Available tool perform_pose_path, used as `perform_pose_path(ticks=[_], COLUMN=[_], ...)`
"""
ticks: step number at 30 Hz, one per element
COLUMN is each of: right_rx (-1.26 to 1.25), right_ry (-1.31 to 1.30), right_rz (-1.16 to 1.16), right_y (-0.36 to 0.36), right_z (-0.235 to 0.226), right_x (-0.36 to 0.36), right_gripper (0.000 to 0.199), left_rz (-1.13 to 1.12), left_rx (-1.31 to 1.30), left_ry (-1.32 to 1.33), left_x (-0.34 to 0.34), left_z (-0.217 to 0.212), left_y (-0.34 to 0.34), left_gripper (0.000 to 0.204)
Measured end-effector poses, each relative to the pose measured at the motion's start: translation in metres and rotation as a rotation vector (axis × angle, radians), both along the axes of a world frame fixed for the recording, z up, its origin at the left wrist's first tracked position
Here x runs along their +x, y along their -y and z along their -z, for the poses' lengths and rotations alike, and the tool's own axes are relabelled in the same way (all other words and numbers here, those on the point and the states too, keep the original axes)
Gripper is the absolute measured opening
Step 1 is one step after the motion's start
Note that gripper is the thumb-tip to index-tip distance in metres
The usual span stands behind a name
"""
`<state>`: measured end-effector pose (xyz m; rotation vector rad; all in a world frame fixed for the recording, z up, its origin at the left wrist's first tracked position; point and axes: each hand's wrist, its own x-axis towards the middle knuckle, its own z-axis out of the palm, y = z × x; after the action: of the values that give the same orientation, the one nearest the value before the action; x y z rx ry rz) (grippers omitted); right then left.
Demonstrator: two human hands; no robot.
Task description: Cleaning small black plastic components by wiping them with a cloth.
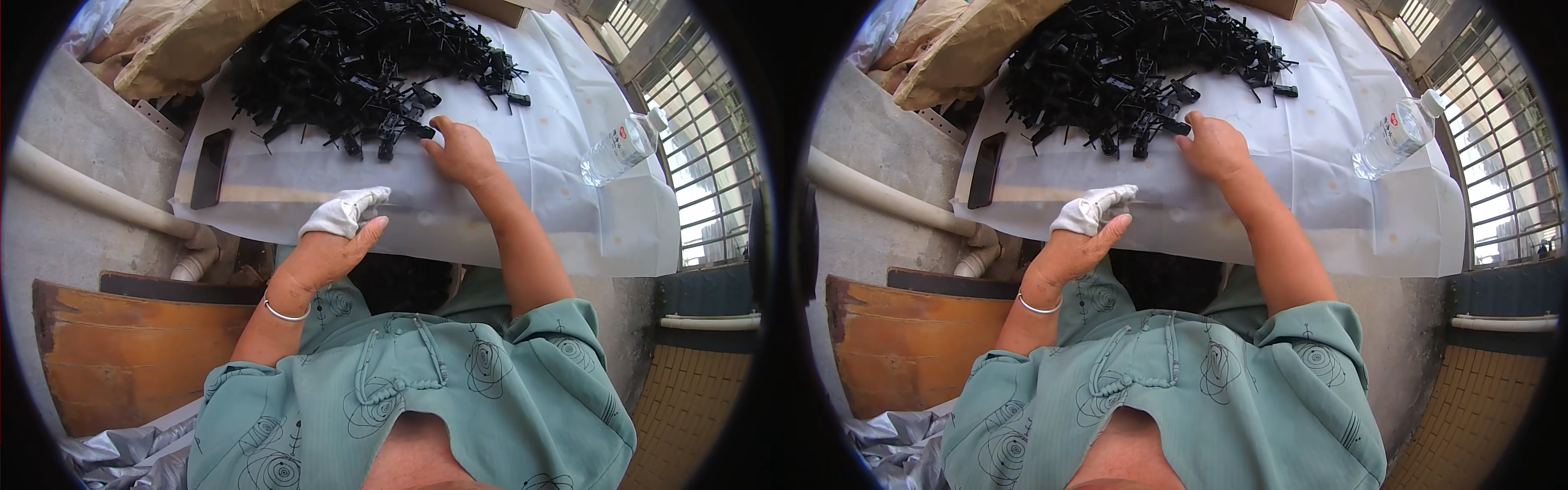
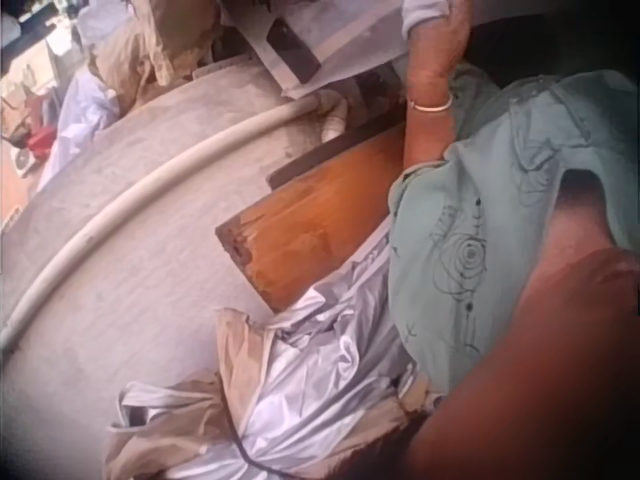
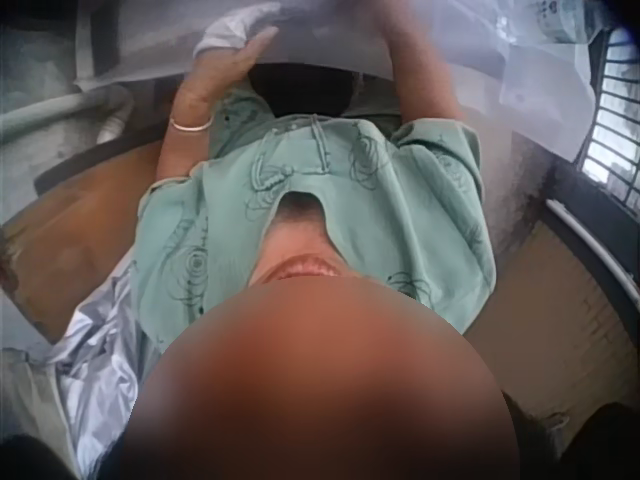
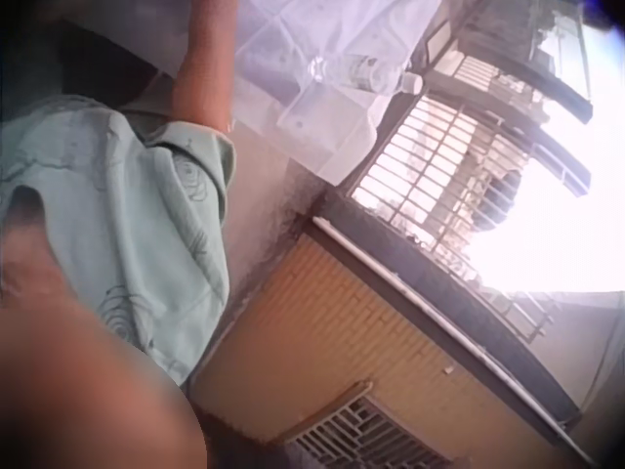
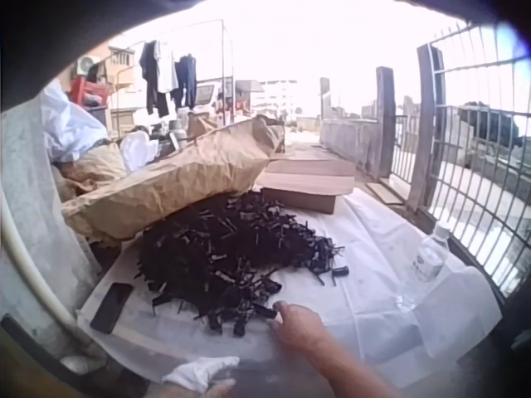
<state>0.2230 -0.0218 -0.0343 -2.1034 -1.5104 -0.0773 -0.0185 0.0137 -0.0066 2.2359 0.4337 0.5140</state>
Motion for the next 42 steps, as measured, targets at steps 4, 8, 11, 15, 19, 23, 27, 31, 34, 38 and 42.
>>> perform_pose_path(ticks=[4, 8, 11, 15, 19, 23, 27, 31, 34, 38, 42], right_rx=[-0.191, -0.240, -0.215, -0.256, -0.326, -0.253, 0.058, 0.262, 0.366, 0.296, 0.202], right_ry=[-0.057, -0.102, -0.213, -0.899, -1.113, -0.954, -0.769, -0.557, -0.445, -0.823, -0.847], right_rz=[-0.143, -0.026, -0.070, -0.227, -0.358, -0.365, -0.364, -0.577, -0.483, -0.288, -0.365], right_y=[0.017, 0.048, 0.059, 0.059, 0.053, 0.039, 0.043, 0.060, 0.057, 0.046, 0.053], right_z=[-0.012, -0.027, -0.037, -0.042, -0.030, -0.027, -0.040, -0.060, -0.053, -0.041, -0.048], right_x=[-0.023, -0.033, -0.023, -0.007, -0.014, -0.031, -0.048, -0.070, -0.079, -0.077, -0.073], right_gripper=[0.031, 0.027, 0.026, 0.029, 0.031, 0.031, 0.020, 0.014, 0.013, 0.014, 0.024], left_rz=[-0.151, -0.157, -0.129, -0.115, -0.099, 0.033, -0.049, -0.114, -0.058, -0.006, -0.163], left_rx=[-0.056, -0.248, -0.322, -0.486, -0.710, -1.040, -1.107, -0.854, -0.804, -0.710, -0.720], left_ry=[0.037, 0.238, 0.296, 0.201, 0.193, 0.253, 0.390, 0.326, 0.389, 0.330, 0.272], left_x=[0.004, 0.010, 0.015, 0.024, 0.032, 0.033, 0.037, 0.029, 0.025, 0.021, 0.017], left_z=[0.006, 0.010, 0.008, -0.010, -0.003, 0.005, -0.005, -0.015, -0.014, -0.015, -0.022], left_y=[-0.003, 0.001, 0.003, 0.002, -0.004, -0.007, 0.004, 0.009, 0.010, 0.016, 0.018], left_gripper=[0.031, 0.026, 0.024, 0.022, 0.021, 0.019, 0.023, 0.028, 0.030, 0.030, 0.026])
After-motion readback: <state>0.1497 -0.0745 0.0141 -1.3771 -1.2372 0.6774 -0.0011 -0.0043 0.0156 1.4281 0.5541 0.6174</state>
